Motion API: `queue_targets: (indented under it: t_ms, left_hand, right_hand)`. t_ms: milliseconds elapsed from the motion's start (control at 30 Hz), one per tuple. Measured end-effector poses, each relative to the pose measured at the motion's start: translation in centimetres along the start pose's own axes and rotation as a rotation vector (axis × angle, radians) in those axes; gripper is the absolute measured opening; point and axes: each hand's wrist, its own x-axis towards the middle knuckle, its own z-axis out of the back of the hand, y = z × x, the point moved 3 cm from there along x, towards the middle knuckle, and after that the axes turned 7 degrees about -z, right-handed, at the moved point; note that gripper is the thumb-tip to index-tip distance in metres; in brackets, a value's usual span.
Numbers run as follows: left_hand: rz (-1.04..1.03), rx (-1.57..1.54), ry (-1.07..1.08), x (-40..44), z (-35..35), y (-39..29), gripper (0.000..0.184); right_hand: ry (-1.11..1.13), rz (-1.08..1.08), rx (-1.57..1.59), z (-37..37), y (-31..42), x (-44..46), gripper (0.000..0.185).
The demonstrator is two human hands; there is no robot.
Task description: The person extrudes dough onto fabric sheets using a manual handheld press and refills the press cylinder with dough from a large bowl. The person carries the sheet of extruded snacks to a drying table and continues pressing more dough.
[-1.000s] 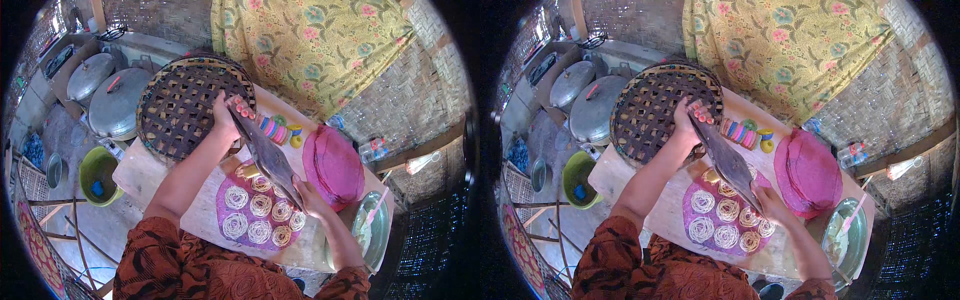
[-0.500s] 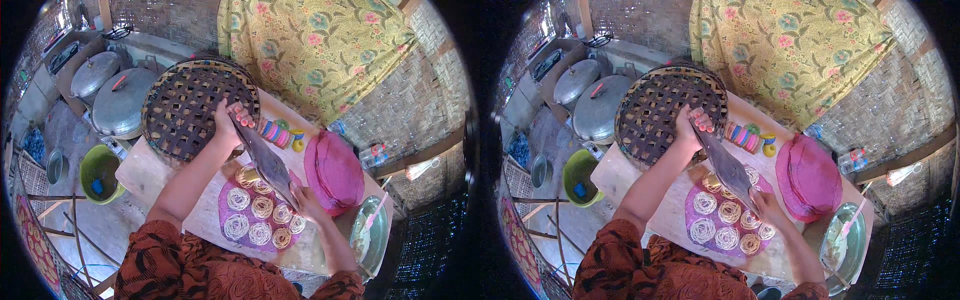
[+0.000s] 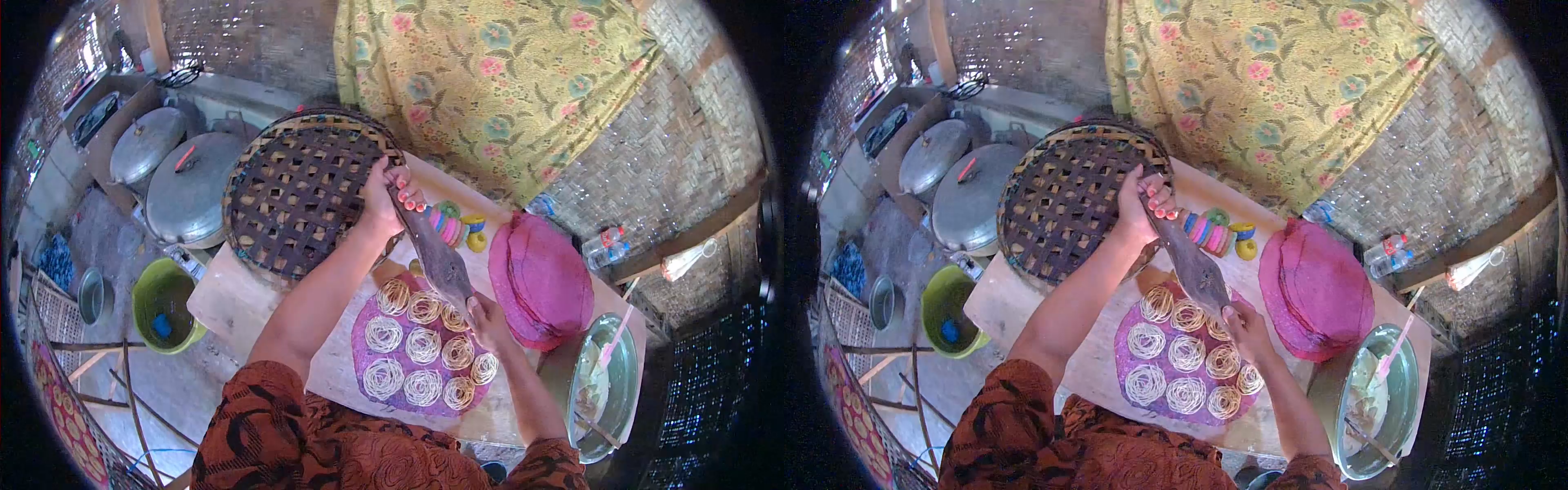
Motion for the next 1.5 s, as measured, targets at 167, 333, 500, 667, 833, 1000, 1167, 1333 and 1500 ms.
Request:
queue_targets:
  t_ms: [167,333,500,667,833,1000,1167,1333,1500]
  left_hand:
    - [-0.142,-0.071,0.064,-2.0,-8.5,-3.0,0.052]
    - [-0.092,0.184,0.648,-9.7,-15.5,-10.8,0.069]
    - [-0.218,0.575,0.556,-18.1,-18.3,-13.7,0.079]
    - [-0.242,0.776,0.484,-21.5,-14.1,-13.7,0.077]
    - [-0.419,0.904,0.253,-22.7,-12.6,-13.6,0.071]
    - [-0.410,0.930,0.280,-23.1,-12.3,-13.4,0.069]
    - [-0.443,0.942,0.237,-23.1,-12.3,-13.6,0.065]
    - [-0.404,0.865,0.234,-23.5,-12.3,-13.4,0.065]
    - [-0.391,0.927,0.288,-23.8,-12.9,-13.2,0.064]
  right_hand:
    - [0.223,0.135,0.170,4.1,5.0,-4.4,0.050]
    - [-0.260,0.013,-0.239,8.5,0.1,0.1,0.044]
    - [-0.869,-0.035,-0.864,14.5,-13.5,7.6,0.044]
    - [-0.501,-0.216,-0.628,16.7,-15.5,8.3,0.036]
    - [-0.721,0.016,-0.622,17.3,-14.5,6.4,0.027]
    - [-0.746,-0.128,-0.709,17.5,-14.3,6.0,0.021]
    - [-0.747,0.215,-0.808,10.2,-0.7,-2.2,0.033]
    - [-0.520,0.460,-1.085,-1.6,7.1,-11.0,0.046]
    - [-0.317,0.509,-0.928,-9.4,6.2,-13.5,0.046]
